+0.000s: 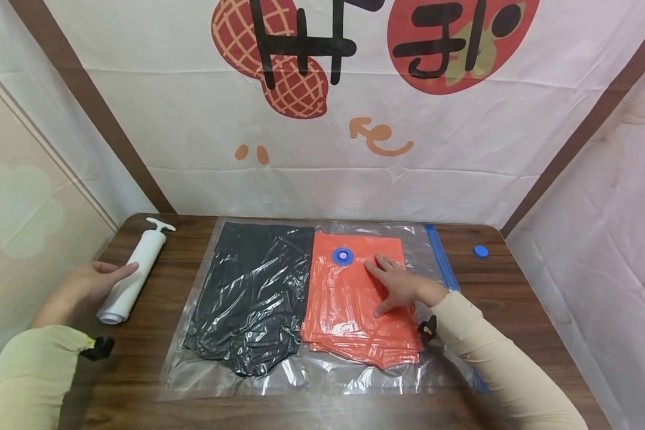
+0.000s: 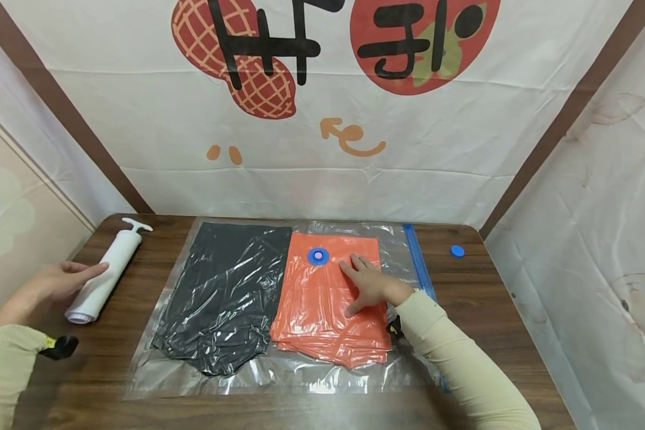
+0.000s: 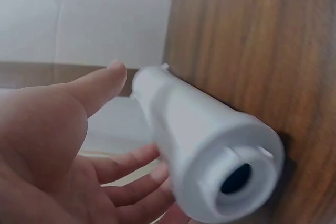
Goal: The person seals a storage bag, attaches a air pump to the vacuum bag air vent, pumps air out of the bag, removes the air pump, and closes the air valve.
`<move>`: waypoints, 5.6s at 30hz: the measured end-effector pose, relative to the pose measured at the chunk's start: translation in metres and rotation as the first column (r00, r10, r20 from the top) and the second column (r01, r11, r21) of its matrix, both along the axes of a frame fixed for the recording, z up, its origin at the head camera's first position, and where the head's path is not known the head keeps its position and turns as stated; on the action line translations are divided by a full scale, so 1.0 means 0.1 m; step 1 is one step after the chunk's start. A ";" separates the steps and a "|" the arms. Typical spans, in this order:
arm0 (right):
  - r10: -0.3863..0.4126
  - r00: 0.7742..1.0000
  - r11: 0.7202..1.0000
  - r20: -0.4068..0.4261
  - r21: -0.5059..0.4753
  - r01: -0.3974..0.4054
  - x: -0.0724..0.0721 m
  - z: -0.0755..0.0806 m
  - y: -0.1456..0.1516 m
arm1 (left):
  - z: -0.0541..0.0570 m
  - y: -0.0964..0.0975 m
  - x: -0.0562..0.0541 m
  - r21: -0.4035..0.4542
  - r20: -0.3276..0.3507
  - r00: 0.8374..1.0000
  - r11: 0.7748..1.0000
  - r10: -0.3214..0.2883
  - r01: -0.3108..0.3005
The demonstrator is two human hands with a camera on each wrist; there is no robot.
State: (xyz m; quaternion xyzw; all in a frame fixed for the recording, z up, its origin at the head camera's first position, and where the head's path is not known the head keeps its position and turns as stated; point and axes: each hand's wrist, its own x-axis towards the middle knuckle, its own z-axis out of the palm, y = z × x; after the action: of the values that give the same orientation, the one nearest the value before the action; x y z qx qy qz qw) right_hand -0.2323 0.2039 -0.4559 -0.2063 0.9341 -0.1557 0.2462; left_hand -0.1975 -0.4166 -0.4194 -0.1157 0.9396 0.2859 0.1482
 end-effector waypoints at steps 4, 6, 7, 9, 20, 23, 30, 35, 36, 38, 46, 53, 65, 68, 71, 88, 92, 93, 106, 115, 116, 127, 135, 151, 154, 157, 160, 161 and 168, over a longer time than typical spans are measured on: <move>-0.003 1.000 1.000 -0.003 0.002 0.003 0.00 0.01 0.00 | 0.14 0.14 0.01 -0.025 -0.100 0.995 0.999 -0.030 0.027; 0.000 1.000 1.000 -0.003 0.001 0.000 -0.01 0.01 0.00 | 0.20 0.26 -0.01 -0.042 -0.173 0.984 0.998 -0.044 0.037; 0.004 1.000 1.000 -0.004 0.001 -0.004 -0.01 0.01 0.00 | 0.24 0.33 -0.02 -0.049 -0.206 0.977 0.998 -0.057 0.048; 0.010 1.000 1.000 -0.009 0.002 -0.010 -0.01 0.02 0.00 | 0.30 0.49 -0.04 -0.057 -0.271 0.960 0.997 -0.072 0.059; 0.023 1.000 1.000 -0.010 -0.014 -0.023 -0.02 0.03 0.02 | 0.47 1.55 -0.17 -0.042 -0.410 0.866 0.955 -0.285 0.294; 0.028 1.000 0.999 -0.010 -0.015 -0.028 -0.02 0.03 0.02 | 0.41 1.87 -0.18 -0.042 -0.410 0.838 0.925 -0.360 0.377; 0.026 1.000 1.000 -0.007 -0.010 -0.026 -0.02 0.04 0.01 | 0.13 2.45 -0.19 -0.108 -0.395 0.754 0.842 -0.524 0.529; 0.030 1.000 1.000 -0.008 -0.006 -0.030 -0.02 0.03 0.02 | -0.15 2.68 -0.21 -0.167 -0.339 0.719 0.791 -0.607 0.589; 0.027 1.000 1.000 -0.007 -0.004 -0.027 -0.02 0.03 0.03 | -0.21 2.71 -0.21 -0.183 -0.321 0.712 0.779 -0.624 0.600; 0.030 0.999 1.000 -0.013 -0.002 -0.030 -0.01 0.02 0.03 | -0.30 2.78 -0.20 -0.200 -0.279 0.703 0.756 -0.654 0.623; 0.036 0.999 0.999 -0.018 -0.007 -0.036 0.01 0.04 0.03 | -0.58 2.86 -0.15 -0.187 -0.101 0.710 0.714 -0.697 0.674; 0.051 0.998 0.998 -0.027 -0.026 -0.052 0.00 0.03 0.04 | -0.76 2.81 -0.21 -0.164 -0.089 0.705 0.709 -0.703 0.686; 0.046 0.993 0.970 -0.109 -0.233 -0.070 -0.12 0.16 0.27 | -0.59 2.84 -0.16 -0.154 -0.053 0.691 0.689 -0.721 0.708; -0.018 0.979 0.947 -0.203 -0.317 -0.048 -0.18 0.24 0.40 | -0.56 2.85 -0.15 -0.161 -0.036 0.693 0.689 -0.720 0.707; -0.118 0.955 0.923 -0.271 -0.384 0.005 -0.23 0.32 0.59 | -0.57 2.84 -0.15 -0.158 -0.034 0.693 0.689 -0.720 0.707; -0.785 0.590 0.574 -0.186 -0.574 0.583 -0.39 0.08 1.78 | -0.56 2.85 -0.15 -0.200 -0.003 0.704 0.690 -0.711 0.696; -0.862 0.499 0.460 -0.082 -0.536 0.708 -0.41 -0.07 1.92 | -0.57 2.86 -0.15 -0.205 -0.005 0.706 0.692 -0.708 0.692; -0.872 0.486 0.444 -0.064 -0.524 0.727 -0.41 -0.10 1.95 | -0.57 2.86 -0.15 -0.205 -0.004 0.706 0.692 -0.708 0.692; -0.835 0.514 0.550 -0.198 -0.360 0.754 -0.35 -0.32 2.12 | -0.56 2.87 -0.16 -0.207 0.002 0.703 0.688 -0.711 0.696; -0.845 0.501 0.534 -0.187 -0.330 0.778 -0.38 -0.33 2.10 | -0.56 2.85 -0.16 -0.190 -0.008 0.702 0.691 -0.712 0.698; -0.847 0.499 0.530 -0.182 -0.338 0.778 -0.38 -0.32 2.08 | -0.57 2.85 -0.16 -0.189 -0.009 0.702 0.691 -0.712 0.698; -0.758 0.611 0.637 -0.229 -0.459 0.619 -0.41 -0.21 1.67 | -0.54 2.86 -0.15 -0.185 -0.005 0.701 0.689 -0.713 0.700; -0.645 0.710 0.736 -0.282 -0.478 0.479 -0.47 -0.02 1.25 | -0.55 2.85 -0.16 -0.184 -0.004 0.702 0.691 -0.712 0.699; -0.486 0.832 0.807 -0.267 -0.503 0.309 -0.52 0.10 0.32 | -0.57 2.84 -0.16 -0.169 -0.007 0.700 0.691 -0.714 0.703; -0.465 0.847 0.807 -0.255 -0.516 0.288 -0.51 0.09 0.16 | -0.58 2.84 -0.17 -0.175 -0.014 0.696 0.688 -0.717 0.705; -0.441 0.865 0.807 -0.239 -0.527 0.266 -0.51 0.07 0.01 | -0.62 2.83 -0.18 -0.169 -0.020 0.700 0.692 -0.714 0.702; -0.413 0.882 0.809 -0.227 -0.537 0.240 -0.53 0.03 -0.13 | -0.68 2.82 -0.20 -0.159 -0.031 0.703 0.698 -0.711 0.699; -0.400 0.887 0.812 -0.231 -0.538 0.227 -0.53 0.02 -0.17 | -0.70 2.82 -0.20 -0.157 -0.035 0.704 0.699 -0.709 0.697; -0.330 0.916 0.840 -0.228 -0.515 0.174 -0.54 -0.09 -0.43 | -0.75 2.80 -0.21 -0.152 -0.044 0.706 0.703 -0.707 0.694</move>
State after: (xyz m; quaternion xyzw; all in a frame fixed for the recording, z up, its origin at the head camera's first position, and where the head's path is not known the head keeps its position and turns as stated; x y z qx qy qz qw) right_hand -0.2864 0.1611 -0.4653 -0.1567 0.9108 -0.3816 0.0152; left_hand -0.2184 -0.1367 -0.4939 0.2555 0.9350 0.1544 0.1914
